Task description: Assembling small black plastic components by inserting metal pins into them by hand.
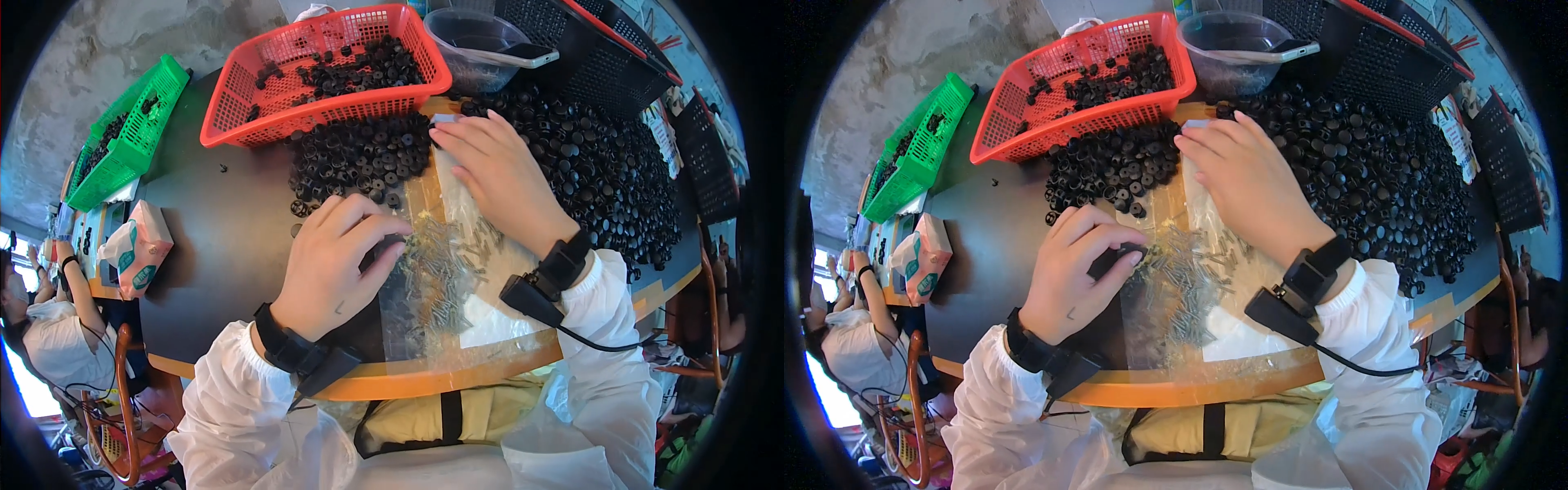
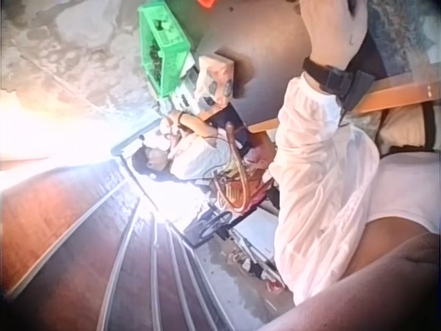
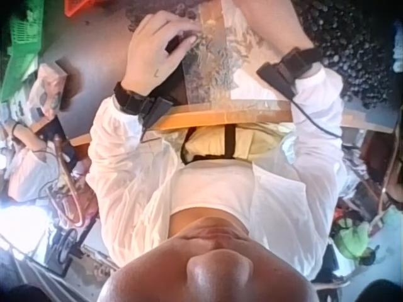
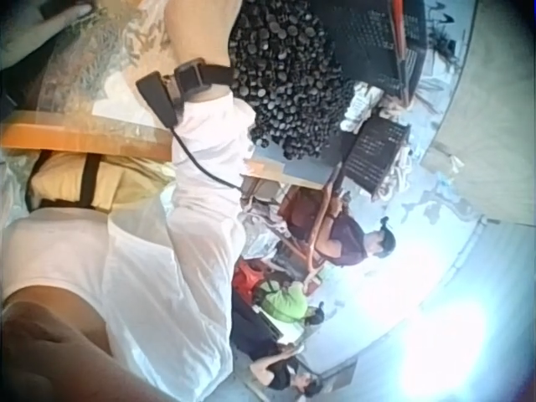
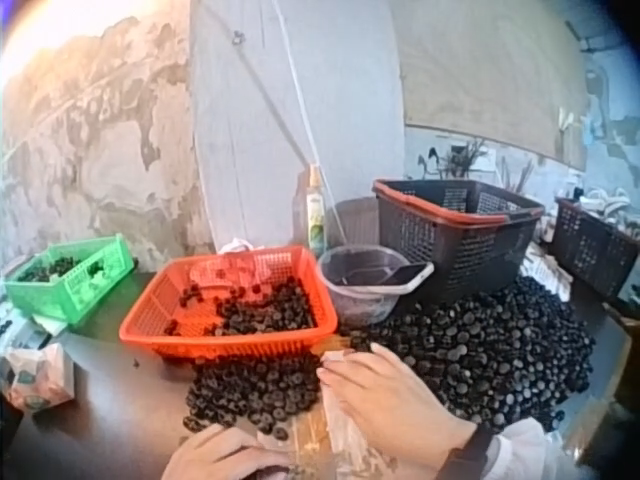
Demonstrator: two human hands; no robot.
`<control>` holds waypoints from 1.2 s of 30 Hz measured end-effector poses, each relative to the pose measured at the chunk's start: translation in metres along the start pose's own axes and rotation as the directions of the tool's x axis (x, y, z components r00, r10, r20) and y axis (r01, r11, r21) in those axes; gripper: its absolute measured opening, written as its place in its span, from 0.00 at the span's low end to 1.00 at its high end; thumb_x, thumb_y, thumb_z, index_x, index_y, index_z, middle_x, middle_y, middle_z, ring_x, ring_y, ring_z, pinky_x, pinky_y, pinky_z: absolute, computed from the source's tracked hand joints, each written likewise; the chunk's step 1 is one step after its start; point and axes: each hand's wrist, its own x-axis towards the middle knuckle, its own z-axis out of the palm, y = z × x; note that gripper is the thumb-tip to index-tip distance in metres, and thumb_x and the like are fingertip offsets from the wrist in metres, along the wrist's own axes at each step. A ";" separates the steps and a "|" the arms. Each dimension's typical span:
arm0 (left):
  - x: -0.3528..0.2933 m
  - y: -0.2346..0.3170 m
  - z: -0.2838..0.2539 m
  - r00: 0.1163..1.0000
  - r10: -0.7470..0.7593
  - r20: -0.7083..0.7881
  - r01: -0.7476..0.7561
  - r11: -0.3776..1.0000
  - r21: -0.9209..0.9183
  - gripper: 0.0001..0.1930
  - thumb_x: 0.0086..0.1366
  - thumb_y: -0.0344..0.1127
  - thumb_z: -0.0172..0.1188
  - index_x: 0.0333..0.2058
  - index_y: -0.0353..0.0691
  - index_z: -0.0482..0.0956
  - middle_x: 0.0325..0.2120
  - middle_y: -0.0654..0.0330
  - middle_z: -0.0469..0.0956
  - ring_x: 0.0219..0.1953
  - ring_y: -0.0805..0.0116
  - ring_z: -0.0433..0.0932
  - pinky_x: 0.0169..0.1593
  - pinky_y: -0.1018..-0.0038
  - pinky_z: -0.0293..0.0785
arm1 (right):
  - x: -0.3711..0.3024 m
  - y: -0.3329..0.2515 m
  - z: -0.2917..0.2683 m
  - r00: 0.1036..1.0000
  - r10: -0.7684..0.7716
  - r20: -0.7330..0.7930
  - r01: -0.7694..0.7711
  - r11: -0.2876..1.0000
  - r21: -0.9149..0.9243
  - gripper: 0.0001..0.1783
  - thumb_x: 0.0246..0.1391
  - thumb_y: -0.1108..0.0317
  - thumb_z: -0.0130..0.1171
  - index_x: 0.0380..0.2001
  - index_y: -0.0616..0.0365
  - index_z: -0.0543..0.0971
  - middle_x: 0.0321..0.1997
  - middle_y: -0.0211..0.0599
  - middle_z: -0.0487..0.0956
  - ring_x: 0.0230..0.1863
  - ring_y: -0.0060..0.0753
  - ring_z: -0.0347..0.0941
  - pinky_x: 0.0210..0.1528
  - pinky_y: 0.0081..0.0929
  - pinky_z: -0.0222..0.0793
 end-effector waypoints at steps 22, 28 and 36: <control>-0.006 -0.009 0.004 0.992 -0.013 0.123 0.018 0.999 -0.037 0.10 0.50 0.33 0.70 0.34 0.45 0.83 0.26 0.65 0.75 0.31 0.64 0.75 0.35 0.70 0.72 | -0.007 -0.039 -0.012 0.925 0.283 0.254 -0.379 0.635 0.673 0.11 0.52 0.72 0.62 0.41 0.55 0.80 0.36 0.41 0.82 0.37 0.34 0.80 0.44 0.23 0.74; -0.004 -0.007 0.003 0.998 -0.035 0.054 0.032 0.998 0.044 0.07 0.53 0.29 0.67 0.32 0.41 0.80 0.29 0.62 0.76 0.31 0.61 0.76 0.36 0.70 0.73 | -0.009 -0.041 -0.018 0.851 0.266 0.453 -0.519 0.289 0.805 0.12 0.56 0.76 0.60 0.44 0.64 0.78 0.46 0.37 0.82 0.49 0.25 0.77 0.52 0.24 0.72; -0.005 0.001 0.001 0.974 -0.200 -0.106 0.156 0.933 -0.326 0.08 0.54 0.23 0.68 0.33 0.38 0.79 0.30 0.62 0.78 0.29 0.72 0.75 0.34 0.77 0.72 | -0.012 -0.049 -0.020 0.803 0.249 0.541 -0.556 -0.011 0.831 0.13 0.55 0.76 0.63 0.44 0.63 0.79 0.43 0.31 0.80 0.44 0.20 0.76 0.49 0.21 0.73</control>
